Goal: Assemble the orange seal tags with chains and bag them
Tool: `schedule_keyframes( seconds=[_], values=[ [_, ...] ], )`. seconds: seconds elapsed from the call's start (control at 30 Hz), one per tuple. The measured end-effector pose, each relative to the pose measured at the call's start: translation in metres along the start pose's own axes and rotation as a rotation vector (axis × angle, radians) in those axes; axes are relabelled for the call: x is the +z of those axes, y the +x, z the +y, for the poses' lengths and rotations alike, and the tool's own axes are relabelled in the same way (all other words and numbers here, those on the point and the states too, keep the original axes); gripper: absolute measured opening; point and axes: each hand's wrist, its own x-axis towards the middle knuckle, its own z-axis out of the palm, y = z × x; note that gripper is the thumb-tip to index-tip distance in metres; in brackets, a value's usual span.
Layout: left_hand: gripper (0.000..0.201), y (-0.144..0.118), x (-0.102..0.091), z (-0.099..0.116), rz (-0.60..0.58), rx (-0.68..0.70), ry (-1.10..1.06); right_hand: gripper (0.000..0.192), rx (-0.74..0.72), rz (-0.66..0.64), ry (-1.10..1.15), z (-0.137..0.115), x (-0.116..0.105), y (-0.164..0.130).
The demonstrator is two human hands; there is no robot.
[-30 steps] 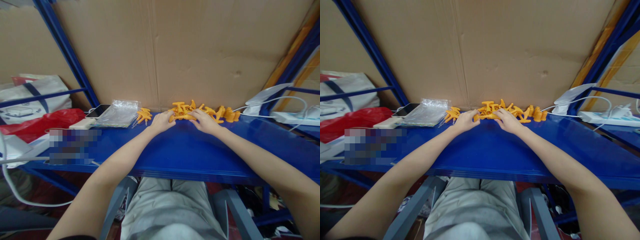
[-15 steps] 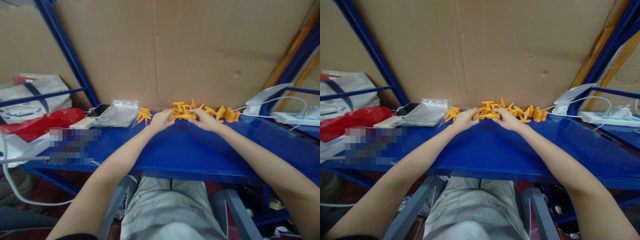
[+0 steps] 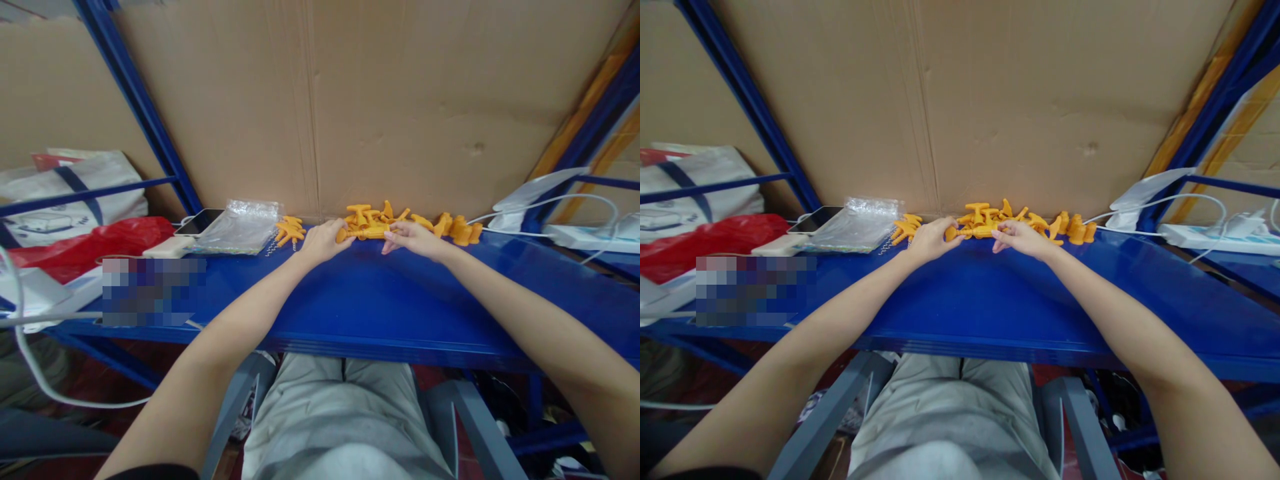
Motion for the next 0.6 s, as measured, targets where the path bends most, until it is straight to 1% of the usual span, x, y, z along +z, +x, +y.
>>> schedule_keyframes(
  seconds=[0.17, 0.3, 0.47, 0.6],
  values=[
    [0.031, 0.000, 0.001, -0.002, 0.011, -0.003, 0.007, 0.044, 0.030, -0.002, 0.031, -0.008, 0.006, -0.005],
    [0.031, 0.000, 0.001, -0.002, 0.027, 0.002, 0.007, 0.054, 0.033, 0.049, 0.046, -0.006, 0.011, -0.003],
    [0.031, 0.000, -0.001, 0.001, 0.038, 0.007, 0.020, 0.052, 0.121, 0.125, 0.165, -0.002, 0.020, 0.000],
    [0.030, 0.000, -0.003, 0.002, 0.023, -0.005, 0.022, 0.054, 0.211, 0.117, 0.169, -0.005, 0.021, -0.001]
  ],
)
